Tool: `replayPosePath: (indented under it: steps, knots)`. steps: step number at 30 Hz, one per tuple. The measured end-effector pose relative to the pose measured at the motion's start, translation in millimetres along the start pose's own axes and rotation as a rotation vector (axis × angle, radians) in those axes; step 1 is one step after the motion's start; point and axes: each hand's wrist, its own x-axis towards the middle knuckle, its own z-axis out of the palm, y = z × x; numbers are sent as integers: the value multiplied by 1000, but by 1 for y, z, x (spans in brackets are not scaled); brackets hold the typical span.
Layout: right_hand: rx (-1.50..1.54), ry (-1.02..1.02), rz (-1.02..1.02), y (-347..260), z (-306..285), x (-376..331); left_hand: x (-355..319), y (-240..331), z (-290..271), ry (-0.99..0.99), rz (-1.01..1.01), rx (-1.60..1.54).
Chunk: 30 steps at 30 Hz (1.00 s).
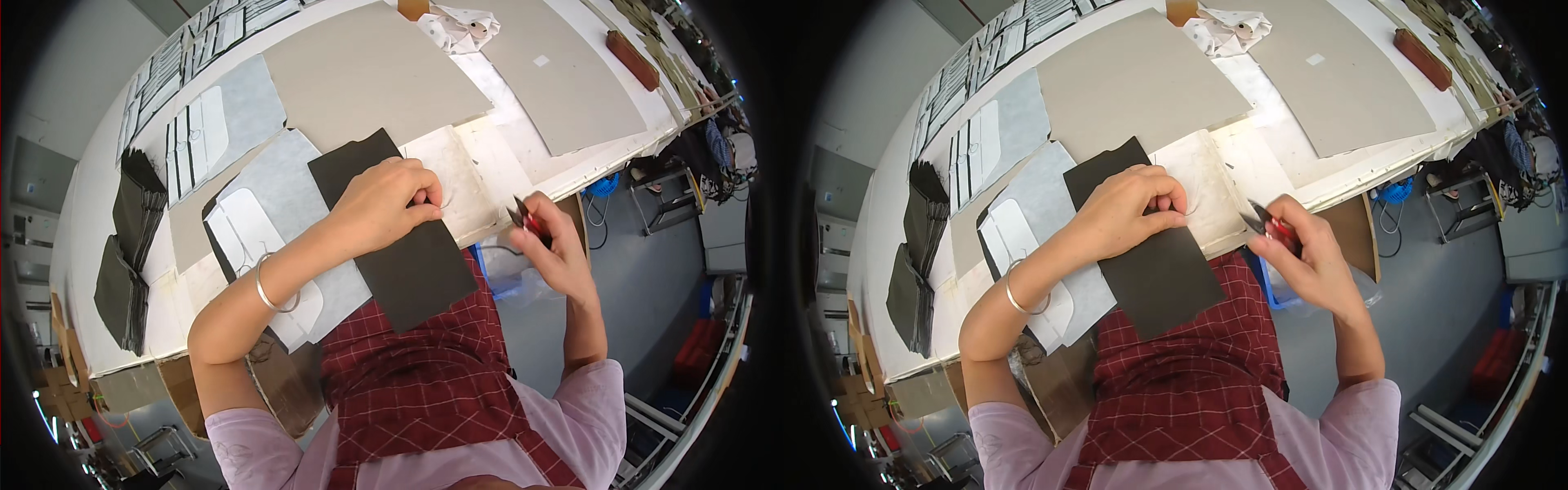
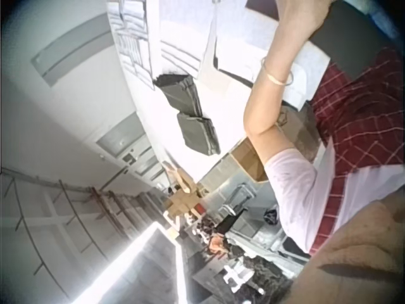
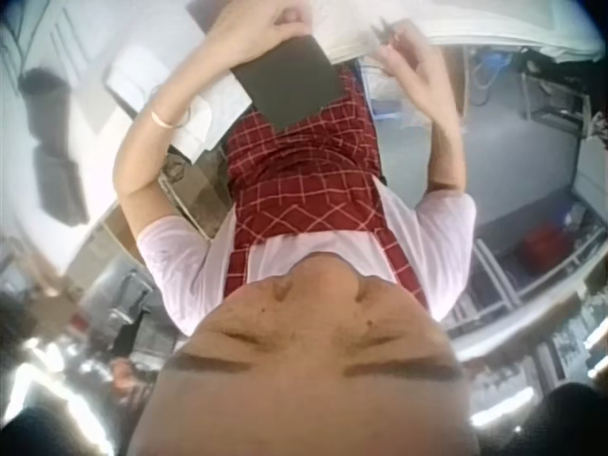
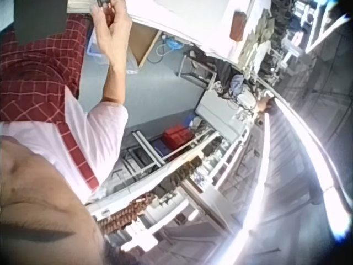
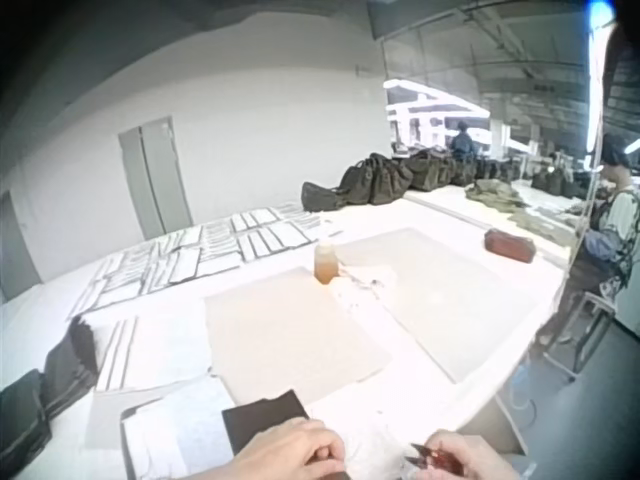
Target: The person assembles dark fabric pieces by applying glue to a white paper template and pressing the fabric onto it. They use scissors to trim excess fabric around the template's edges and remove small circular cutouts. The process is repeated for multiple units, with finished pieces stacked on the table.
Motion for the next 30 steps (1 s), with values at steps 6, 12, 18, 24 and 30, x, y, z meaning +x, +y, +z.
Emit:
replayPosePath:
  steps: [6, 12, 18, 24, 30]
  knots:
    - [-438, -7, -215, -15, 14, 30, -2, -9, 1, 26, -134, -328]
    - [-625, -124, -291, -17, 23, 40, -3, -15, -3, -36, -249, -659]
    - [-778, -117, -333, -20, 35, 52, -5, -23, -7, -100, -198, -750]
    - [-837, -119, -336, -24, 41, 62, -6, -25, -6, -118, -178, -751]
    - [-828, -136, -330, -27, 40, 62, -7, -25, -6, -116, -195, -741]
